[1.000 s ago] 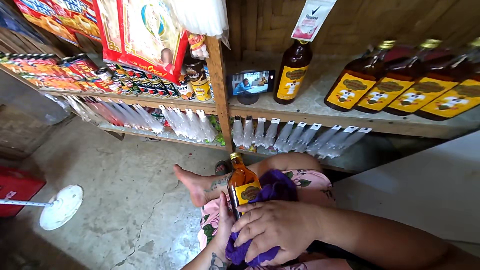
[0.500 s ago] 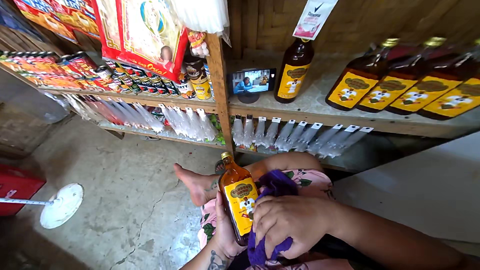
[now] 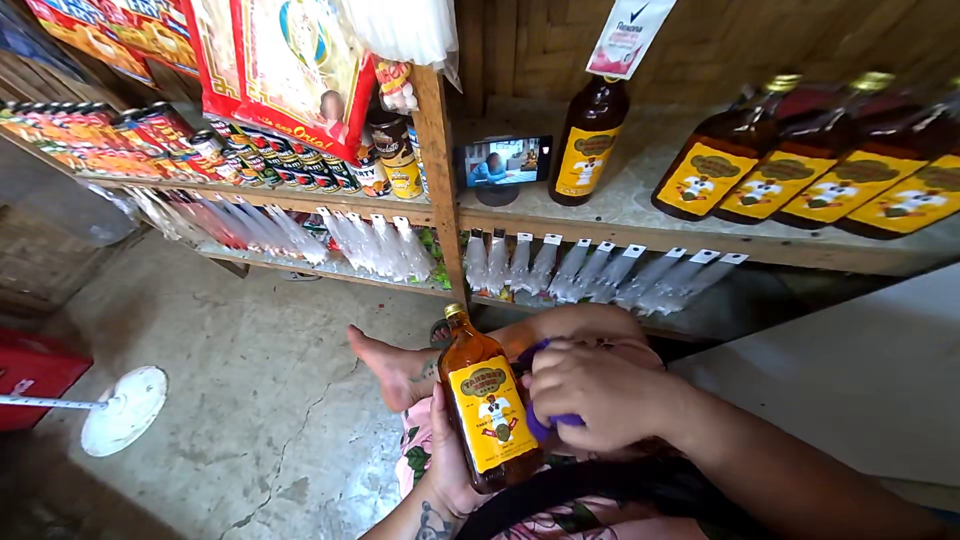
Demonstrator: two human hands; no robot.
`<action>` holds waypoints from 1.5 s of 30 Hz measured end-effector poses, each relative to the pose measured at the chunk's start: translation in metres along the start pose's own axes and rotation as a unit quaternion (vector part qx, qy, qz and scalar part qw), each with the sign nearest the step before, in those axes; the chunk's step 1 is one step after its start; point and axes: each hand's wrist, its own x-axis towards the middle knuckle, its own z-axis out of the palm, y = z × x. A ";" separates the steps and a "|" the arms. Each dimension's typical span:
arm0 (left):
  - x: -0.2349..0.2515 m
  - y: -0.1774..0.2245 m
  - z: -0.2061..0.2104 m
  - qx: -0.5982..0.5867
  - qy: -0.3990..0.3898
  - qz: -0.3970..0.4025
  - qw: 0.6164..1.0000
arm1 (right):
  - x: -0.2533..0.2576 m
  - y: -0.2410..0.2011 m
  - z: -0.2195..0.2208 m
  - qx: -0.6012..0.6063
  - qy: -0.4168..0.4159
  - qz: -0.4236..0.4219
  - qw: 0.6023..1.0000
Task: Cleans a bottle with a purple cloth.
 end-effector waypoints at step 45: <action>-0.011 -0.012 0.017 0.211 0.047 0.009 0.976 | 0.021 -0.020 0.028 0.005 0.104 -0.041 0.994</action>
